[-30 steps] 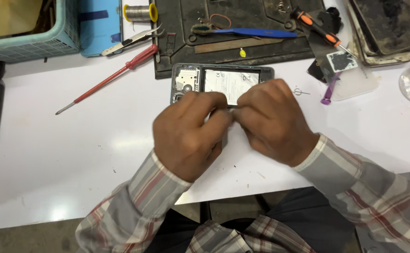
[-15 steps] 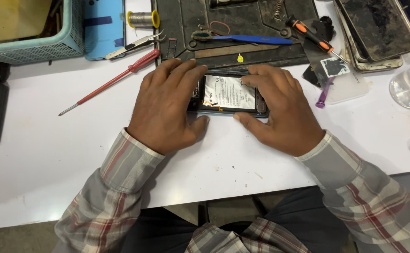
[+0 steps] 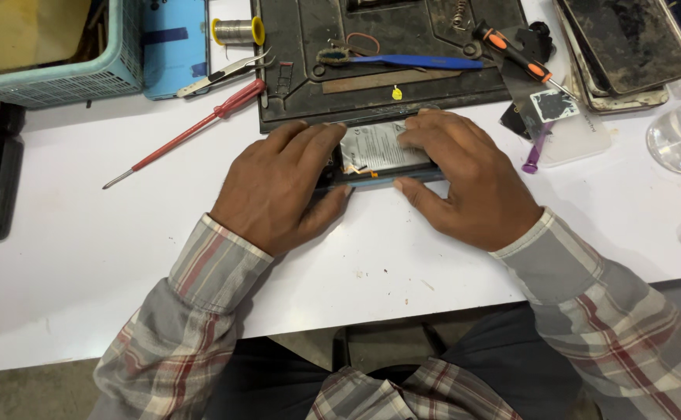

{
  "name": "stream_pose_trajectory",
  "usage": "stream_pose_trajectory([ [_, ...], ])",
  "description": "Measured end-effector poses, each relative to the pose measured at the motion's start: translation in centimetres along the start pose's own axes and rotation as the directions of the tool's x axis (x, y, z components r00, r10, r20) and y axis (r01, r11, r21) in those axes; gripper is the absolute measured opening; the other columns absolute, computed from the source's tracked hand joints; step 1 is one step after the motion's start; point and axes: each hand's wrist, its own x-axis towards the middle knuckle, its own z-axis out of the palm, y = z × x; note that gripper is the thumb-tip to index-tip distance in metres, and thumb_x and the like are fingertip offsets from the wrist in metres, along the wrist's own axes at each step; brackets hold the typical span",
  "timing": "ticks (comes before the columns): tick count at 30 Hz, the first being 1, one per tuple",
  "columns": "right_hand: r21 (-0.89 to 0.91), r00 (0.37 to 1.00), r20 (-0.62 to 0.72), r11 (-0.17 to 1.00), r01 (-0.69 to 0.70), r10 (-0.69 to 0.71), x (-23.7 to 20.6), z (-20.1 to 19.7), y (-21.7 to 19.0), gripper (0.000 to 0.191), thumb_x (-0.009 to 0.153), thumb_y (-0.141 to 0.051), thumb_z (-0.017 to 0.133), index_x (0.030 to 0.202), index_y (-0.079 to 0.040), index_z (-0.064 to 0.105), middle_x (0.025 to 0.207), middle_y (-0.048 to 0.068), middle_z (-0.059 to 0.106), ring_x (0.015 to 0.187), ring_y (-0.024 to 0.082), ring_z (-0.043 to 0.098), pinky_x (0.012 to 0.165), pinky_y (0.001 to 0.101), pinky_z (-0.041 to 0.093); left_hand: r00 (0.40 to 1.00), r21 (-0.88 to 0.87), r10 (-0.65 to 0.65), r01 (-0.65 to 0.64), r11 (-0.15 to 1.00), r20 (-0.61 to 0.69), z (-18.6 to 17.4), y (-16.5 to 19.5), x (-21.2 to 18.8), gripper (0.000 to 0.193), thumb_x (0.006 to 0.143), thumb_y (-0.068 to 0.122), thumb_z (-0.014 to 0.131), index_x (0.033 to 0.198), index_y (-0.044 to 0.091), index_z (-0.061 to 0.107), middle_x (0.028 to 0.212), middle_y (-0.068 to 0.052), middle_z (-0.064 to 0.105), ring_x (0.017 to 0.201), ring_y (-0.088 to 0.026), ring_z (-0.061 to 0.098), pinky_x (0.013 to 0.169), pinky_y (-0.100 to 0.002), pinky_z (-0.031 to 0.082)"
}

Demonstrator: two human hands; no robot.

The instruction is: The person installs a new battery into a disassembled smartphone, aligns and snaps the back cover into place, and then inserts a SIM card tray. The phone is handled throughout the process on a workbench with tools visible.

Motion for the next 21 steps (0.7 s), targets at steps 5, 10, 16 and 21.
stream_pose_trajectory([
  [5,0.014,0.996,-0.082,0.999,0.044,-0.043,-0.1,-0.2,-0.5,0.028,0.092,-0.007,0.075,0.118,0.000,0.067,0.125,0.018,0.069,0.122,0.035,0.065,0.104,0.0432,0.052,0.998,0.036,0.011,-0.009,0.999,-0.066,-0.9,0.2,-0.6,0.038,0.102,0.026,0.067,0.128,-0.001,0.056,0.110,-0.020,0.070,0.100,-0.035,0.070,0.081,-0.042,0.058],
  [10,0.069,0.985,-0.163,0.995,0.067,-0.055,-0.4,-0.7,-0.8,0.021,0.097,-0.008,0.074,0.116,-0.001,0.069,0.112,0.013,0.072,0.103,0.027,0.067,0.090,0.0398,0.051,0.997,0.034,-0.069,0.070,0.997,-0.018,-2.5,1.2,-0.6,0.023,0.104,0.027,0.068,0.109,0.005,0.065,0.082,-0.008,0.070,0.067,-0.024,0.067,0.056,-0.040,0.050],
  [16,0.143,0.984,-0.172,0.988,0.063,-0.038,-0.3,-0.2,-0.6,0.021,0.102,-0.015,0.073,0.119,-0.003,0.069,0.109,0.010,0.070,0.098,0.023,0.065,0.086,0.0333,0.051,0.991,0.127,-0.051,0.067,0.990,-0.126,-3.6,2.5,0.0,0.026,0.099,0.033,0.075,0.099,0.007,0.071,0.084,-0.004,0.070,0.073,-0.021,0.063,0.063,-0.038,0.045],
  [21,0.163,0.980,-0.197,0.986,0.030,0.002,-0.5,0.2,-0.4,0.026,0.104,-0.020,0.072,0.123,-0.003,0.067,0.113,0.011,0.069,0.102,0.023,0.065,0.087,0.0328,0.053,0.972,0.001,0.009,-0.009,1.000,-0.235,-1.8,3.5,2.2,0.023,0.096,0.025,0.077,0.108,0.007,0.071,0.106,-0.004,0.070,0.101,-0.024,0.062,0.084,-0.041,0.044],
])
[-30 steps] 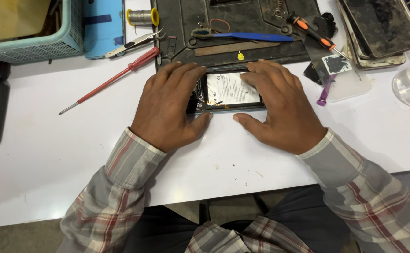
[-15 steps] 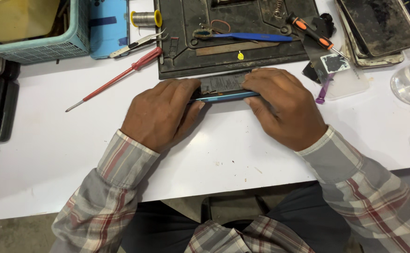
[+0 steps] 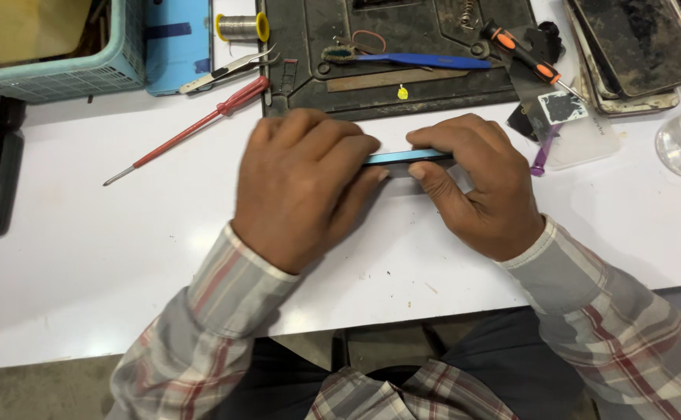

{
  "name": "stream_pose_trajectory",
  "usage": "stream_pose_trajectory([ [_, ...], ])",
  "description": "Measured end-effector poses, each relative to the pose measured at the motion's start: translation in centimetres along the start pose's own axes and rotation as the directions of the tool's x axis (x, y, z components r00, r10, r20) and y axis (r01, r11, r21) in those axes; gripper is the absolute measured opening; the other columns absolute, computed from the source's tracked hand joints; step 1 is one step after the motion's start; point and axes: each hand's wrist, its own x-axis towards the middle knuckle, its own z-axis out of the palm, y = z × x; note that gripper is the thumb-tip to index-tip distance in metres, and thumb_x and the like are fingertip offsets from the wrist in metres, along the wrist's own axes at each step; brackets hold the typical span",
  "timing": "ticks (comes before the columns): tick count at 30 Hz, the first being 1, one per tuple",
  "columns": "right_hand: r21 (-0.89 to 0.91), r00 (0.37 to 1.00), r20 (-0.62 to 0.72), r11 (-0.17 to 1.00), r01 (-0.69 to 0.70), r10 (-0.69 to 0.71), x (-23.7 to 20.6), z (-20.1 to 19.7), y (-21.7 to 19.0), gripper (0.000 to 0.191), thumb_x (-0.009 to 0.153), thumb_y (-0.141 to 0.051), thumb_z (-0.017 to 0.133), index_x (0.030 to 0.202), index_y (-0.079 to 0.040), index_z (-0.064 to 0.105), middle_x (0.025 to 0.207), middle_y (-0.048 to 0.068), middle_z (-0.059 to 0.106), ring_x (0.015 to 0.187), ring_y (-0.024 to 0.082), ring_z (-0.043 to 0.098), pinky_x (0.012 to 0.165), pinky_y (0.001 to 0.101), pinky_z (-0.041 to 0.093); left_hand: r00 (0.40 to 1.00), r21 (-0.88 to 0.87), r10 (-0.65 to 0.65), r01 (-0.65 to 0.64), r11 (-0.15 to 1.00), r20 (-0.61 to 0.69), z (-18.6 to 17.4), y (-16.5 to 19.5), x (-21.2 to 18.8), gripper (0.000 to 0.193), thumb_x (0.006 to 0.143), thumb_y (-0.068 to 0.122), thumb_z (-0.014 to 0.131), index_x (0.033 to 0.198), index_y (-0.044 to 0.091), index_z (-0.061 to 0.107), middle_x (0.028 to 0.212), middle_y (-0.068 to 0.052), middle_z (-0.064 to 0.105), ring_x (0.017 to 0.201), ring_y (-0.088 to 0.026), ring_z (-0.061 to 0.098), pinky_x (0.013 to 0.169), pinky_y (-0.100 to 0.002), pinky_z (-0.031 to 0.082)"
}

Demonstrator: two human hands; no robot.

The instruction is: The person installs a new battery into a disassembled smartphone, aligns and snaps the back cover into place, and then inserts a SIM card tray. The phone is handled throughout the process on a workbench with tools visible.

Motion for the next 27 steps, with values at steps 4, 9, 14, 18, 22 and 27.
stream_pose_trajectory([
  [4,0.038,0.999,-0.046,0.999,-0.022,0.024,0.1,0.2,0.4,0.022,0.108,-0.018,0.071,0.124,-0.004,0.065,0.116,0.010,0.067,0.105,0.020,0.066,0.087,0.0283,0.055,0.999,-0.080,-0.042,0.041,0.996,-0.011,1.4,0.6,0.9,0.019,0.096,0.018,0.078,0.110,0.006,0.071,0.108,-0.005,0.069,0.100,-0.025,0.062,0.084,-0.041,0.045],
  [9,0.040,0.997,-0.072,0.999,-0.033,0.036,0.1,0.0,0.7,0.018,0.108,-0.013,0.072,0.123,-0.004,0.068,0.113,0.010,0.059,0.098,0.017,0.063,0.085,0.0257,0.053,0.993,-0.147,-0.112,0.106,0.983,-0.033,2.2,1.0,1.3,0.015,0.096,0.014,0.077,0.108,0.008,0.071,0.107,-0.005,0.068,0.098,-0.026,0.062,0.083,-0.040,0.049],
  [14,0.036,0.995,-0.082,0.998,-0.045,0.048,0.2,0.2,0.9,0.020,0.106,-0.015,0.074,0.123,-0.004,0.069,0.114,0.009,0.058,0.096,0.016,0.062,0.083,0.0255,0.052,0.991,-0.163,-0.126,0.117,0.980,-0.049,2.6,0.9,1.5,0.013,0.095,0.013,0.077,0.107,0.009,0.071,0.105,-0.003,0.068,0.096,-0.025,0.062,0.081,-0.040,0.049],
  [18,0.030,0.994,-0.091,0.998,-0.057,0.059,0.2,0.5,1.0,0.019,0.107,-0.015,0.074,0.122,-0.004,0.069,0.110,0.009,0.057,0.094,0.015,0.061,0.083,0.0258,0.051,0.992,-0.162,-0.118,0.109,0.981,-0.046,2.8,0.8,1.5,0.012,0.096,0.012,0.076,0.107,0.009,0.070,0.105,-0.003,0.067,0.097,-0.025,0.061,0.081,-0.040,0.048],
  [22,0.013,0.993,-0.101,0.998,-0.056,0.057,0.3,0.8,1.0,0.018,0.107,-0.015,0.075,0.121,-0.005,0.069,0.110,0.009,0.057,0.093,0.015,0.060,0.082,0.0255,0.051,0.992,-0.149,-0.117,0.110,0.983,-0.037,3.0,0.7,1.6,0.013,0.095,0.012,0.076,0.106,0.009,0.069,0.106,-0.002,0.067,0.098,-0.024,0.061,0.080,-0.039,0.047],
  [27,-0.044,0.993,-0.111,0.999,-0.032,0.027,0.4,1.1,1.3,0.016,0.107,-0.014,0.077,0.118,-0.005,0.070,0.108,0.009,0.057,0.094,0.017,0.059,0.081,0.0265,0.049,0.992,-0.145,-0.105,0.094,0.985,-0.069,3.3,0.5,1.3,0.012,0.095,0.010,0.076,0.105,0.009,0.069,0.107,-0.001,0.067,0.103,-0.024,0.062,0.082,-0.038,0.047],
])
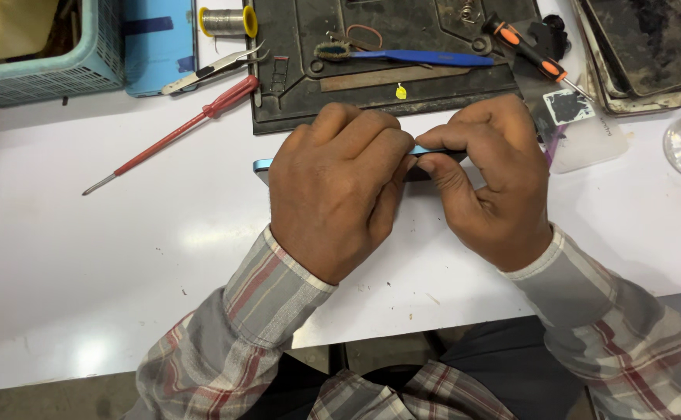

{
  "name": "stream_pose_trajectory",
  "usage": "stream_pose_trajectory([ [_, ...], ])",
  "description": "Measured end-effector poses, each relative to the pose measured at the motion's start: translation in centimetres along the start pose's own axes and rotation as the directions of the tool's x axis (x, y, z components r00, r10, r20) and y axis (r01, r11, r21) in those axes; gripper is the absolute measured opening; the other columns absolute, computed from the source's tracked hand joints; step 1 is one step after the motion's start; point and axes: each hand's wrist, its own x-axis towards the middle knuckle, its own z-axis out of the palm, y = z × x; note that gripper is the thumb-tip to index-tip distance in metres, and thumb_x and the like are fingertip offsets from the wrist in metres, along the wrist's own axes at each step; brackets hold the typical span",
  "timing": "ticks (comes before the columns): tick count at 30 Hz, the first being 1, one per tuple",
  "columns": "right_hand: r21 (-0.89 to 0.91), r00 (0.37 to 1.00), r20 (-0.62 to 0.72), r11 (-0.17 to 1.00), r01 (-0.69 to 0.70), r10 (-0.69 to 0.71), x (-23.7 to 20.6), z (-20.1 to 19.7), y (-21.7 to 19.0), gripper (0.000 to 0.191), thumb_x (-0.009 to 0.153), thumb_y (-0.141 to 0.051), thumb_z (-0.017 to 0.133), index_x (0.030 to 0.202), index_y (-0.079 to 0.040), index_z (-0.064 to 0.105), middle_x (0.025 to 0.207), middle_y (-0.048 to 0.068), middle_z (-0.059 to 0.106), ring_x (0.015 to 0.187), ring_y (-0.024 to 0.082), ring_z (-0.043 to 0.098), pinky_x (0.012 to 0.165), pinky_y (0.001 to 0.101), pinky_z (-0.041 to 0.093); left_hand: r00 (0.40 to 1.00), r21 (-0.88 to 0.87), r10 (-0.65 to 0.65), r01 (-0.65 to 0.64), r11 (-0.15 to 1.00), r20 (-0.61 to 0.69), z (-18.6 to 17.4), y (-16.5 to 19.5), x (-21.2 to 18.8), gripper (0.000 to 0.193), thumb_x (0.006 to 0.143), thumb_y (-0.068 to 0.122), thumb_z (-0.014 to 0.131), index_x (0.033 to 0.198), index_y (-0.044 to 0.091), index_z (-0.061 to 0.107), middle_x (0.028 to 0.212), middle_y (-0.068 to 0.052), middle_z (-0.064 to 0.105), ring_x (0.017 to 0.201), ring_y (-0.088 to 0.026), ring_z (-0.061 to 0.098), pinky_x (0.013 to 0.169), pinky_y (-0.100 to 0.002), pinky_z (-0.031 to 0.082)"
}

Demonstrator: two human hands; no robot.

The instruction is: The person installs a new battery into a disassembled smartphone, aligns and snaps the back cover into place, and then inserts a SIM card tray. The phone is handled throughout the process on a workbench with tools visible.

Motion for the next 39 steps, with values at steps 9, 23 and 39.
stream_pose_trajectory([
  [9,-0.069,0.995,0.073,0.995,0.067,-0.062,-0.2,0.1,-0.7,0.017,0.091,0.002,0.075,0.105,-0.005,0.069,0.101,0.008,0.058,0.091,0.023,0.056,0.079,0.0326,0.045,0.999,0.069,0.045,-0.047,0.997,0.029,0.5,0.3,-1.0,0.014,0.089,0.006,0.074,0.100,0.008,0.066,0.102,-0.003,0.065,0.099,-0.022,0.064,0.076,-0.035,0.053],
  [23,0.130,1.000,0.029,0.991,0.008,-0.011,-0.7,-1.8,-1.1,0.024,0.100,-0.019,0.077,0.117,-0.003,0.070,0.113,0.010,0.062,0.099,0.017,0.064,0.084,0.0264,0.053,0.996,0.093,0.010,-0.018,0.996,0.091,-3.2,1.5,-0.7,0.019,0.089,0.011,0.078,0.104,0.008,0.067,0.099,-0.005,0.065,0.088,-0.023,0.064,0.064,-0.037,0.050],
  [39,0.143,0.994,0.009,0.984,-0.109,0.109,-0.4,-0.9,-0.1,0.022,0.103,-0.016,0.077,0.119,-0.002,0.071,0.113,0.009,0.068,0.103,0.016,0.068,0.089,0.0275,0.055,0.999,0.023,-0.031,0.030,0.999,0.036,-0.3,1.5,1.0,0.010,0.094,0.012,0.076,0.102,0.011,0.072,0.095,0.000,0.068,0.084,-0.021,0.064,0.062,-0.035,0.049],
])
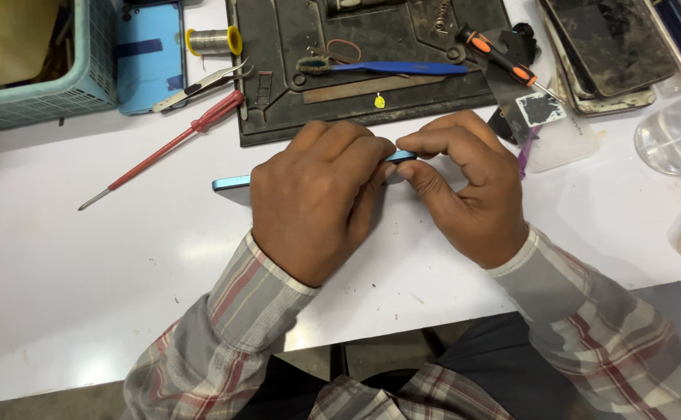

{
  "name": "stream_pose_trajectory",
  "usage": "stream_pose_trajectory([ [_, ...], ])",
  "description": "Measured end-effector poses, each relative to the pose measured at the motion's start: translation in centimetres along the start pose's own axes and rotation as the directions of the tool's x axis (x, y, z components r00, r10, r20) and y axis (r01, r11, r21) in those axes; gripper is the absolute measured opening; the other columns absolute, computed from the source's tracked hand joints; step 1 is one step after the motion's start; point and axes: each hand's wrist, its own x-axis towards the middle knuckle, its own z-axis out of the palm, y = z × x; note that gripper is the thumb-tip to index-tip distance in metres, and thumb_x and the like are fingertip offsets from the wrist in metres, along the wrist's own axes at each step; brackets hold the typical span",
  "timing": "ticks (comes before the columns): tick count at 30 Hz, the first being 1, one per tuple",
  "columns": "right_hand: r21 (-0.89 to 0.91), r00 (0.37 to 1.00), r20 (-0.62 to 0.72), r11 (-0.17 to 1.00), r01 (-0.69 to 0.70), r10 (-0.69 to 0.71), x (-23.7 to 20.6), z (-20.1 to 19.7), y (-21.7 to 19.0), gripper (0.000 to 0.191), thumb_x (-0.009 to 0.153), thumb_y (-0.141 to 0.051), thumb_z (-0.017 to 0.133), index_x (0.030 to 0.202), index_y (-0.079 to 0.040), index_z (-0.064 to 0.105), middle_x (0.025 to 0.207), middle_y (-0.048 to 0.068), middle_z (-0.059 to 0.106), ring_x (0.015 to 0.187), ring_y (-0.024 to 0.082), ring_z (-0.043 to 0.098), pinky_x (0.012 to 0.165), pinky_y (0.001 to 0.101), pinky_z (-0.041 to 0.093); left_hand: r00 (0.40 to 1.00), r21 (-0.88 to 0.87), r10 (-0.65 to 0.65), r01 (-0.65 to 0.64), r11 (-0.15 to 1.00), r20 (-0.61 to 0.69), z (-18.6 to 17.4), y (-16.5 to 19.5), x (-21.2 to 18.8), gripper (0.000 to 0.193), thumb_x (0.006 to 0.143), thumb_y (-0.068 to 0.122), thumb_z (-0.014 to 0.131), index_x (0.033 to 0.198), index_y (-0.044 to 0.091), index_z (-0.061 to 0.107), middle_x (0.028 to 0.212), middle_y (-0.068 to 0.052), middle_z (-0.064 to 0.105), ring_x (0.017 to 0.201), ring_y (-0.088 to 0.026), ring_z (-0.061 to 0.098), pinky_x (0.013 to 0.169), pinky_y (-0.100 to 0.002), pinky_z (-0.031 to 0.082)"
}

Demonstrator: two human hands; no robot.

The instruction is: The person installs a new battery into a disassembled smartphone, aligns and snaps the back cover into place, and then inserts a SIM card tray. The phone is handled throughout the process on a workbench with tools visible.

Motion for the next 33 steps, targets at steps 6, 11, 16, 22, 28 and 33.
stream_pose_trajectory([
  [6,0.017,1.000,-0.004,1.000,0.012,-0.012,0.1,0.4,0.6,0.019,0.103,-0.016,0.077,0.116,-0.003,0.071,0.109,0.009,0.068,0.093,0.015,0.069,0.081,0.0239,0.055,1.000,-0.016,-0.005,0.004,1.000,-0.014,0.4,-0.2,-0.3,0.012,0.091,0.008,0.076,0.102,0.011,0.072,0.095,0.000,0.068,0.083,-0.020,0.066,0.061,-0.035,0.049],
  [11,-0.055,0.999,-0.033,0.998,-0.005,0.004,0.0,0.6,0.4,0.020,0.102,-0.017,0.079,0.113,-0.002,0.071,0.101,0.009,0.066,0.085,0.014,0.066,0.074,0.0238,0.051,1.000,-0.016,-0.003,0.002,1.000,-0.030,0.6,-0.2,-0.4,0.013,0.090,0.006,0.076,0.102,0.010,0.071,0.094,-0.001,0.067,0.082,-0.020,0.066,0.063,-0.035,0.050],
  [16,-0.009,0.999,-0.046,1.000,-0.007,0.007,-0.1,0.4,0.0,0.024,0.101,-0.016,0.078,0.120,-0.002,0.072,0.105,0.008,0.067,0.092,0.016,0.063,0.079,0.0253,0.051,0.999,0.001,-0.025,0.025,1.000,-0.043,0.2,0.6,-0.1,0.013,0.090,0.007,0.077,0.101,0.010,0.070,0.091,-0.003,0.066,0.082,-0.023,0.067,0.065,-0.038,0.050],
  [22,0.065,0.997,-0.055,0.996,0.056,-0.053,0.1,-0.9,-1.2,0.031,0.101,-0.017,0.079,0.126,-0.002,0.069,0.115,0.009,0.064,0.098,0.016,0.062,0.086,0.0259,0.051,0.982,-0.292,-0.175,0.148,0.945,-0.067,-2.0,2.1,-1.0,0.009,0.103,0.007,0.072,0.110,0.005,0.067,0.104,-0.008,0.070,0.087,-0.018,0.070,0.073,-0.030,0.055],
  [28,0.044,0.987,-0.082,0.989,0.144,-0.140,0.8,-3.2,-6.1,0.032,0.096,-0.022,0.076,0.120,-0.003,0.069,0.111,0.009,0.061,0.099,0.017,0.063,0.080,0.0257,0.054,0.977,-0.454,-0.193,0.132,0.881,-0.090,-4.6,3.9,-2.0,0.011,0.108,0.005,0.067,0.118,0.002,0.063,0.112,-0.011,0.068,0.100,-0.019,0.070,0.087,-0.028,0.057],
  [33,-0.016,0.989,-0.008,0.989,0.146,-0.146,1.9,-4.3,-9.5,0.031,0.094,-0.022,0.077,0.117,-0.003,0.071,0.107,0.010,0.059,0.091,0.014,0.061,0.079,0.0269,0.052,0.978,-0.395,-0.174,0.114,0.912,-0.119,-6.5,4.6,-2.4,0.024,0.103,0.007,0.072,0.126,0.004,0.067,0.114,-0.010,0.071,0.101,-0.019,0.072,0.088,-0.029,0.058],
])
